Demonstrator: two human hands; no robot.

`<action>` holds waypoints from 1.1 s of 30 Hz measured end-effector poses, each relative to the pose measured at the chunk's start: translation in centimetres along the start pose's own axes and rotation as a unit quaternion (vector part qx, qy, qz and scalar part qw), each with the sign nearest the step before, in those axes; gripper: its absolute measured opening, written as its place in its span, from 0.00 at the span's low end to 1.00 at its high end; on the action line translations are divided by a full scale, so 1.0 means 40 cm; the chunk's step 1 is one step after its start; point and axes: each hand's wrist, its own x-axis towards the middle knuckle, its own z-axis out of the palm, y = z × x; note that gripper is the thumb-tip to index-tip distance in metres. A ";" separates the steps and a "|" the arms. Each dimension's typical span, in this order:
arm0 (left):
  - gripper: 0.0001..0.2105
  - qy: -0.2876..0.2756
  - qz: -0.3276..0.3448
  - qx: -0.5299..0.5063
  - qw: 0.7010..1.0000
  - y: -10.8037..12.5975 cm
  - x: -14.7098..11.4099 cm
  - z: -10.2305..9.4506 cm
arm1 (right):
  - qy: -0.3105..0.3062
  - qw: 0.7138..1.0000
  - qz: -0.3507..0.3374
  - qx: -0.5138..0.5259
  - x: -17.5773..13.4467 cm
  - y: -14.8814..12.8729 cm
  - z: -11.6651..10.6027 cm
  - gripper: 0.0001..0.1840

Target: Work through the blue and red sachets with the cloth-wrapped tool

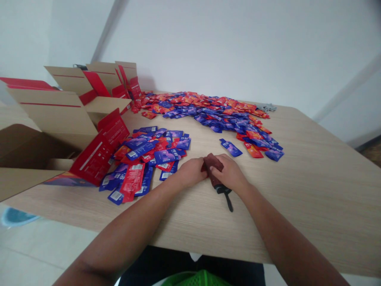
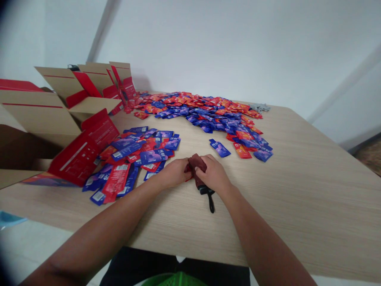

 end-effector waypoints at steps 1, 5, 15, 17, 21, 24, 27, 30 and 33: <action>0.11 0.001 -0.001 0.001 1.000 0.000 0.000 0.000 | -0.008 1.000 0.011 -0.012 0.001 0.005 0.002 0.10; 0.09 0.005 -0.010 0.011 1.000 0.002 -0.002 -0.003 | 0.002 0.998 0.042 -0.038 0.006 0.022 0.003 0.09; 0.08 0.010 -0.001 0.017 1.000 0.000 -0.003 0.000 | 0.005 0.998 0.044 -0.036 0.006 0.025 0.003 0.09; 0.09 0.007 -0.006 0.017 1.000 0.001 -0.003 -0.001 | 0.006 0.998 0.047 -0.038 0.006 0.025 0.003 0.09; 0.09 0.005 -0.013 0.019 1.000 0.006 -0.003 -0.005 | 0.008 0.998 0.045 -0.034 0.007 0.025 0.002 0.08; 0.09 0.006 -0.009 0.021 1.000 0.008 -0.004 -0.006 | 0.009 0.998 0.045 -0.032 0.006 0.024 0.002 0.08; 0.09 0.004 -0.007 0.025 1.000 0.008 -0.006 -0.006 | 0.011 0.998 0.050 -0.038 0.005 0.025 -0.001 0.08; 0.11 0.012 -0.003 0.047 0.999 0.007 -0.008 -0.003 | 0.027 0.995 0.075 -0.058 0.005 0.029 -0.006 0.08; 0.13 0.039 0.011 0.074 0.996 0.004 -0.008 0.002 | 0.034 0.993 0.090 -0.070 0.006 0.033 -0.009 0.06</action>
